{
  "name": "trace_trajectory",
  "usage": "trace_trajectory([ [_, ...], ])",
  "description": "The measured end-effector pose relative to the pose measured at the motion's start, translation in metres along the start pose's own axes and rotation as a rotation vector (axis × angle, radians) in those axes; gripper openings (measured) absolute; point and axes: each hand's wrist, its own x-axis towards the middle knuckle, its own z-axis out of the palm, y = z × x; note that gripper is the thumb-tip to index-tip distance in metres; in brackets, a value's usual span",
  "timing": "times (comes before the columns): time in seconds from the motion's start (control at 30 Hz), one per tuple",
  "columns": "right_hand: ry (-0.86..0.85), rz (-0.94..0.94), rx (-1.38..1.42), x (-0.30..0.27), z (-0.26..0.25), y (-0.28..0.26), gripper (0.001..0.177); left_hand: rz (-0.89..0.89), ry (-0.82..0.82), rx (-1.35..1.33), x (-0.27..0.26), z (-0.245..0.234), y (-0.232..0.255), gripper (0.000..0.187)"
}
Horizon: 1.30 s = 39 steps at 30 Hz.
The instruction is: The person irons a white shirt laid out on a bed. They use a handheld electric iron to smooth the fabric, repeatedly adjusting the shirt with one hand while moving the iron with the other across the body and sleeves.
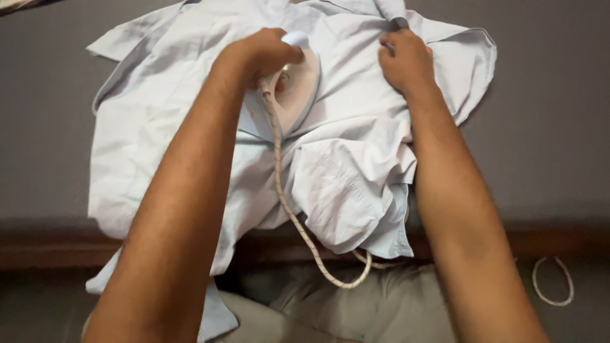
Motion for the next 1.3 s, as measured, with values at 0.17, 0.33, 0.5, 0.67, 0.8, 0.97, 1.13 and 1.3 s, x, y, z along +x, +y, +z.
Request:
trace_trajectory([
  [0.17, 0.061, 0.049, -0.032, -0.008, -0.005, 0.010, 0.027, 0.010, -0.036, -0.056, -0.041, 0.004, -0.006, 0.063],
  [0.33, 0.041, 0.059, -0.100, -0.014, -0.006, 0.017, 0.030, -0.002, -0.032, 0.038, -0.057, 0.005, -0.006, 0.063],
  [0.5, -0.022, 0.106, -0.111, -0.011, -0.004, 0.017, 0.031, 0.069, 0.050, 0.082, -0.051, 0.008, -0.009, 0.067],
  [0.67, -0.039, 0.170, -0.086, -0.007, -0.006, 0.017, 0.033, 0.175, 0.025, 0.047, -0.027, 0.006, -0.009, 0.055],
  [0.8, -0.065, 0.196, -0.104, -0.001, -0.006, 0.011, 0.033, 0.136, 0.025, 0.110, -0.001, 0.010, 0.002, 0.050],
  [0.97, -0.101, 0.307, -0.157, 0.009, -0.004, 0.006, 0.037, 0.131, 0.045, 0.051, 0.043, 0.017, 0.023, 0.049],
  [1.13, -0.159, 0.402, -0.213, 0.017, -0.004, 0.008, 0.043, 0.176, 0.073, 0.030, 0.080, 0.023, 0.038, 0.050],
  [1.3, -0.169, 0.460, -0.227, 0.020, -0.005, 0.013, 0.051, 0.211, 0.108, 0.040, 0.095, 0.028, 0.049, 0.050],
])
